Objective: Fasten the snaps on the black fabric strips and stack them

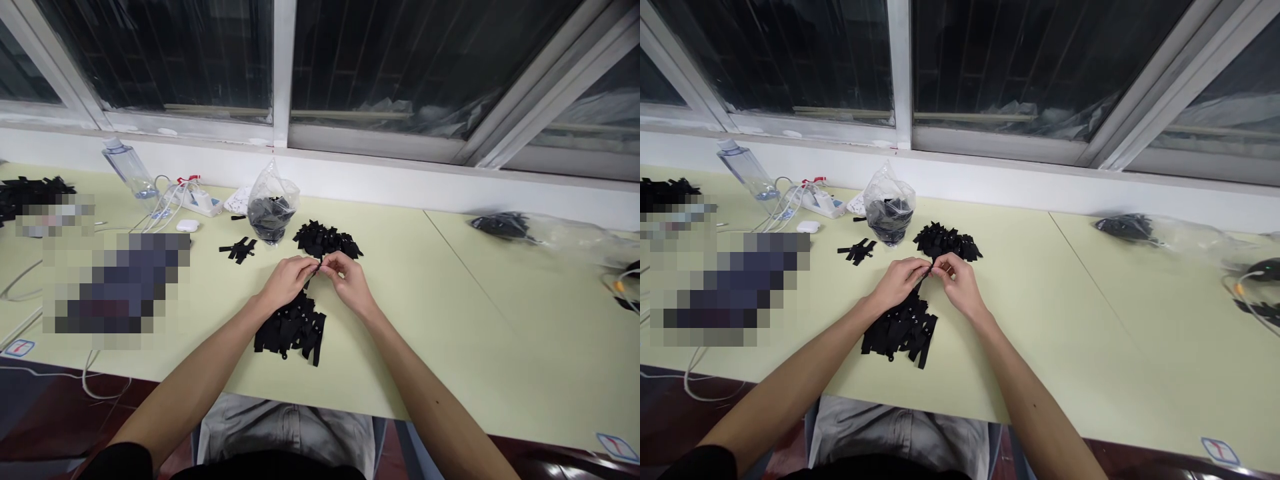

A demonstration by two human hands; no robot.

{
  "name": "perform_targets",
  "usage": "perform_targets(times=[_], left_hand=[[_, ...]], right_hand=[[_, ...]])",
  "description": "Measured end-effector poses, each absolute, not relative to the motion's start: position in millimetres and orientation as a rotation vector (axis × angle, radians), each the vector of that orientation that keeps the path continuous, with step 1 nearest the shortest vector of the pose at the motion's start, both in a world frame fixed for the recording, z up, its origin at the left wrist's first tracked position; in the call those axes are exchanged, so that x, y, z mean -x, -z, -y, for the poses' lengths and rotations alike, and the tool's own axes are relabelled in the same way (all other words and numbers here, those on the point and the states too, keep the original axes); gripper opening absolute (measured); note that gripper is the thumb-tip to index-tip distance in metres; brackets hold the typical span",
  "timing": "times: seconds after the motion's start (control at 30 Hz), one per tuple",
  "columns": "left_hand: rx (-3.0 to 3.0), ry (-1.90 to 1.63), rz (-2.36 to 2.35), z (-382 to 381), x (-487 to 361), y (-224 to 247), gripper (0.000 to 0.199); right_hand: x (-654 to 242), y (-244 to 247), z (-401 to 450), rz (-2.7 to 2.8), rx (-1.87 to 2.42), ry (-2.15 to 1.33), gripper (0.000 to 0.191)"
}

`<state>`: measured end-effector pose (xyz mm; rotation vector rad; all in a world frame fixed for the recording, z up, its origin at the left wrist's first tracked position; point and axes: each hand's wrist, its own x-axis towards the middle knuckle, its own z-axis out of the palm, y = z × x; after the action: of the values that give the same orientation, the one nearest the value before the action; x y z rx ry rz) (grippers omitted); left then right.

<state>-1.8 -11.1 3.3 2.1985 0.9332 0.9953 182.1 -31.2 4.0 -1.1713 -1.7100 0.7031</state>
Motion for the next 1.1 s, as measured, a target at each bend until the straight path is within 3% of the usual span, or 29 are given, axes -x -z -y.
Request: perform_targets(times=[1.1], left_hand=[[-2.139, -0.963, -0.948, 17.0, -0.4, -10.9, 0.02]], right_hand=[[-183.1, -4.3, 36.0, 1.979, 1.109, -0.4, 0.014]])
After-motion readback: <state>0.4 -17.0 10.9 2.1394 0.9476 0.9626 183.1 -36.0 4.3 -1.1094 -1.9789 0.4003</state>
